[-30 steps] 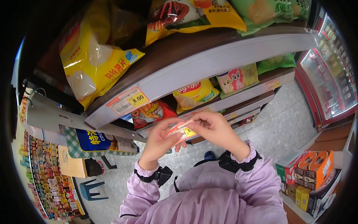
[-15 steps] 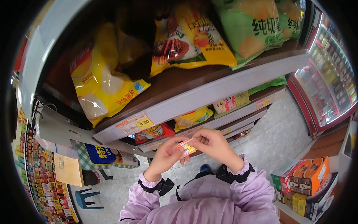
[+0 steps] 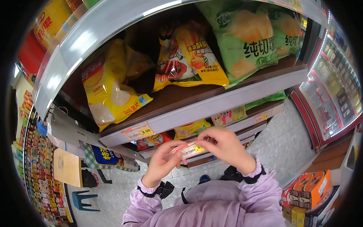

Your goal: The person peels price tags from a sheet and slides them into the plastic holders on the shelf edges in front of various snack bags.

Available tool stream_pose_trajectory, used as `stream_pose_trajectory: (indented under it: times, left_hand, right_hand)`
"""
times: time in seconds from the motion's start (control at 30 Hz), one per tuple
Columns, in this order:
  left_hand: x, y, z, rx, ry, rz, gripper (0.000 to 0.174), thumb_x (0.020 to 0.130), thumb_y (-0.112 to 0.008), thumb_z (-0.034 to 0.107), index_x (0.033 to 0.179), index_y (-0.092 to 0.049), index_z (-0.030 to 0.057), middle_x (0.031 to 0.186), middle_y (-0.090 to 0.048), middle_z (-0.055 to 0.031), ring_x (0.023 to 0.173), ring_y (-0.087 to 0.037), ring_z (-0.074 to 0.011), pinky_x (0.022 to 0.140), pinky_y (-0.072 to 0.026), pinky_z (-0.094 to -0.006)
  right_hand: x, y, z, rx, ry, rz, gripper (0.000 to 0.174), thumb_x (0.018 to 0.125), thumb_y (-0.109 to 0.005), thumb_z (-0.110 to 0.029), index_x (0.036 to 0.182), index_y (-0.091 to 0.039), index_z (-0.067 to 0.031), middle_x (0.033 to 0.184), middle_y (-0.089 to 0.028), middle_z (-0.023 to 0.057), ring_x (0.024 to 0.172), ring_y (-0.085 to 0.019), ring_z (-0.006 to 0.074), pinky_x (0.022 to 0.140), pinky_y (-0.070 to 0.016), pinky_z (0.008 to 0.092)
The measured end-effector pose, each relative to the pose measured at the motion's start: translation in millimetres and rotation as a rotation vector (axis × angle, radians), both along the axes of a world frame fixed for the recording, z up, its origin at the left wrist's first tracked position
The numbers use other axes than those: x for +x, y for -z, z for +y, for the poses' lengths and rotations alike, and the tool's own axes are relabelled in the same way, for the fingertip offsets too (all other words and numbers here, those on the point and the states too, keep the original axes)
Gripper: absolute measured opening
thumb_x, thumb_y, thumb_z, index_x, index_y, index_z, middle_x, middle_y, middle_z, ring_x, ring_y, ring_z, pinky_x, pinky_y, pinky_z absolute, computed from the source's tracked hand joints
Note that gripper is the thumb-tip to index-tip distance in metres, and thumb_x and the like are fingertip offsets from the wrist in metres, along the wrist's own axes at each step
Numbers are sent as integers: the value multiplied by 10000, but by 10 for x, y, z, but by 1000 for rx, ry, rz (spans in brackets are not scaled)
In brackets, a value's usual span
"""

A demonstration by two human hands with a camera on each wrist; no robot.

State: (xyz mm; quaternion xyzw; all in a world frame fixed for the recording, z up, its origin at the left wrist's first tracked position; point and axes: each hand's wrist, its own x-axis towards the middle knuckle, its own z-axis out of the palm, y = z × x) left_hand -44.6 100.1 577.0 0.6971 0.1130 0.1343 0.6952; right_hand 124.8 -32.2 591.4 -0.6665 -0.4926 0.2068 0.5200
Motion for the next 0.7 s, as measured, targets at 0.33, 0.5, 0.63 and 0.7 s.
stream_pose_trajectory:
  times: [0.33, 0.5, 0.63, 0.7]
  left_hand:
    - [-17, -325, -49, 9, -191, -119, 305, 919, -466, 78, 1214, -473, 2, 938, -593, -64, 721, -574, -76, 545, -424, -187]
    - [6, -463, -54, 116, -282, -203, 250, 913, -467, 58, 1141, -523, -30, 973, -620, -107, 748, -589, -99, 595, -451, -194]
    - [103, -700, -24, 357, -351, -301, 226, 870, -475, -19, 1080, -559, -29, 1090, -593, -169, 812, -611, -147, 701, -497, -239]
    - [179, -803, -8, 733, -363, -313, 260, 832, -495, -62, 1073, -573, -4, 1197, -527, -195, 891, -609, -179, 727, -500, -260]
  right_hand:
    - [423, -585, -57, 177, -35, -68, 84, 776, -657, -44, 826, -621, 13, 733, -609, 46, 607, -520, 70, 527, -412, 212]
    - [502, -704, 28, 285, -13, -194, 79, 787, -624, 0, 862, -609, 17, 773, -612, 62, 617, -543, 106, 530, -424, 225]
    - [528, -816, 92, 278, -22, -371, 74, 778, -621, 10, 850, -608, 12, 772, -608, 70, 617, -551, 133, 523, -423, 236]
    - [540, -846, 129, 309, -35, -416, 79, 768, -620, 19, 845, -609, 7, 779, -607, 79, 622, -557, 154, 516, -423, 246]
